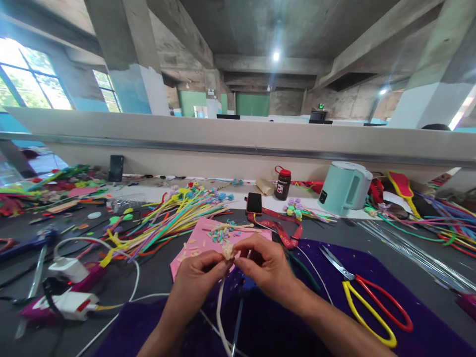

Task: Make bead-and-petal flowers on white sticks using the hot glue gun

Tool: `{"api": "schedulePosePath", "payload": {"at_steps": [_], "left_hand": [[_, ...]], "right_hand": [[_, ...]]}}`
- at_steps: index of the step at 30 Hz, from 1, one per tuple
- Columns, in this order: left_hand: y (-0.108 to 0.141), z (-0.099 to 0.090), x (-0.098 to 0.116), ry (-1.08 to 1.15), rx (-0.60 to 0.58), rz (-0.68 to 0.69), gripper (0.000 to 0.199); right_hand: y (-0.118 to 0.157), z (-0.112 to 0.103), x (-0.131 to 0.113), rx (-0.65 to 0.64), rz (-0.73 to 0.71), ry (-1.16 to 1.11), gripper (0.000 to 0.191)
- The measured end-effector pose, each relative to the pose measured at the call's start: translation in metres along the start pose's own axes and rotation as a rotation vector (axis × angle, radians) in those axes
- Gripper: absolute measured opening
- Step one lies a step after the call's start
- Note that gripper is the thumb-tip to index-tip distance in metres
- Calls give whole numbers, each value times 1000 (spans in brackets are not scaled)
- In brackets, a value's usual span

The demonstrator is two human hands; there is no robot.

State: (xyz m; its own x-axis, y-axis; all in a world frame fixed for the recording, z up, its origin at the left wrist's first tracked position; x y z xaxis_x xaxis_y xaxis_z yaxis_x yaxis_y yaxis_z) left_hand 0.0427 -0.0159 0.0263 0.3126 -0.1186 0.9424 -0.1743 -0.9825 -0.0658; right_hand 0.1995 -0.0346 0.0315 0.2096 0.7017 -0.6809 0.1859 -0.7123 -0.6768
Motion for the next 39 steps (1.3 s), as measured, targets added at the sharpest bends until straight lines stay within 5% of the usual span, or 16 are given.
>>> {"api": "schedulePosePath", "payload": {"at_steps": [10,32,39], "left_hand": [[1,6,4,-114,20,72,24],[1,8,1,-104,48,94,23],[-3,2,-5,172,-94,-50,21]], "right_hand": [[-3,-1,-6,-23,-208,170,12],[-4,0,-1,-43,-169,253,7],[-1,-12,-12,64,-163,169,20]]}}
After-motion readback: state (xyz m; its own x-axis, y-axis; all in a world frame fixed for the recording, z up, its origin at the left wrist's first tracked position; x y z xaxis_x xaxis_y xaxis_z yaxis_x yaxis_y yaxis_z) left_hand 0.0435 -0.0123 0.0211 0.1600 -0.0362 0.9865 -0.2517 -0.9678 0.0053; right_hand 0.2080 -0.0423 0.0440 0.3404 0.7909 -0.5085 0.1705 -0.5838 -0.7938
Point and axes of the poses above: each hand's wrist, its own y-axis away from the middle knuckle, its own z-axis out of the palm, x = y × z, the point moved 2 cm from there along -y, towards the middle knuckle, and after that the axes turned 14 degrees about -z, right-handed, at the moved point
